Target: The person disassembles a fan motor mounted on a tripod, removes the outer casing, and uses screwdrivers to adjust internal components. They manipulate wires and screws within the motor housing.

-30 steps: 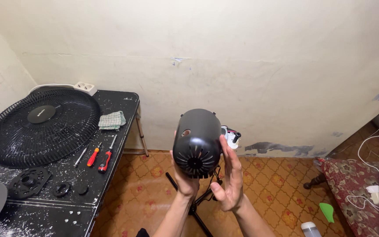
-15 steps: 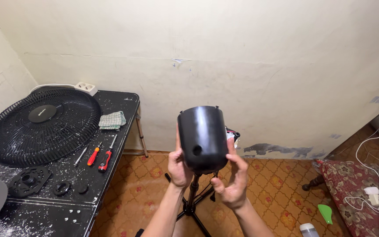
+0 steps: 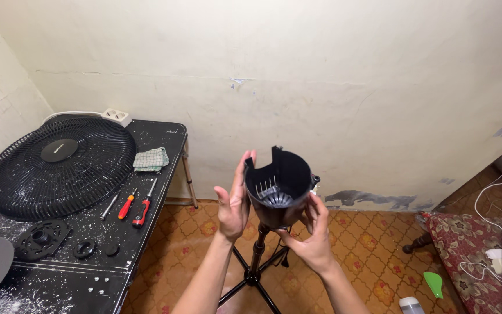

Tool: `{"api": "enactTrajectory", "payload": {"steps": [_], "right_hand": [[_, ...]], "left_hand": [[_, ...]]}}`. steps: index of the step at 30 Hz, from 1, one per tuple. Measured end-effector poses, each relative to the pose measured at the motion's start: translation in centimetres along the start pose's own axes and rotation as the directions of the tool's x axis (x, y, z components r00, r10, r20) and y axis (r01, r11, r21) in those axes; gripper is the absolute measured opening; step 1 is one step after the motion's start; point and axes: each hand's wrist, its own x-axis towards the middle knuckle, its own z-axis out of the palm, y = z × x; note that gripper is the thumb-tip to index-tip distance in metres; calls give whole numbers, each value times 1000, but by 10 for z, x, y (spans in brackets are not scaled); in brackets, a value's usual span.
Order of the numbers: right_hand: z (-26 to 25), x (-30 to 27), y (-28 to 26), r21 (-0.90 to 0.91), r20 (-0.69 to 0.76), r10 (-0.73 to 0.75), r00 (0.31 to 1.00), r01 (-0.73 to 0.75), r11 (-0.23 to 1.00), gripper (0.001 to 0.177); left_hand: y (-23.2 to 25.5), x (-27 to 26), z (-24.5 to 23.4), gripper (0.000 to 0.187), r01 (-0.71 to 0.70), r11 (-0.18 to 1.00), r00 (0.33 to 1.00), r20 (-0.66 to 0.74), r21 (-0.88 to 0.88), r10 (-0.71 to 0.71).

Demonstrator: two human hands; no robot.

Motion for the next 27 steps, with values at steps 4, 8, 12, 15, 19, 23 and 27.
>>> {"api": "enactTrajectory", "payload": {"steps": [4, 8, 12, 15, 19, 23, 27], "right_hand": [[7, -6, 16, -229, -34, -221, 975, 208, 951, 104], [25, -9, 38, -268, -168, -281, 945, 231, 936, 93], [30, -11, 50, -301, -181, -291, 939, 229, 926, 92], [31, -12, 50, -296, -169, -283, 944, 225, 928, 91], [29, -9, 46, -258, -151, -240, 959, 196, 946, 90], [15, -9, 40, -138, -110, -119, 987, 104, 985, 89], [-5, -7, 31, 191, -60, -40, 997, 51, 980, 99]], "left_hand": [[-4, 5, -2, 119, 50, 994, 997, 56, -100, -45], [-13, 10, -3, 121, 58, 958, 995, 91, -282, -33], [-18, 9, -2, 122, 20, 980, 993, 121, -199, 4], [-18, 9, 1, 119, 4, 982, 988, 152, -190, 26], [-16, 11, 8, 104, 10, 992, 985, 169, -128, 12], [-9, 12, 6, 79, 9, 985, 995, 94, 170, -25], [-8, 8, 3, 58, 17, 976, 1000, -18, 218, -13]]}}
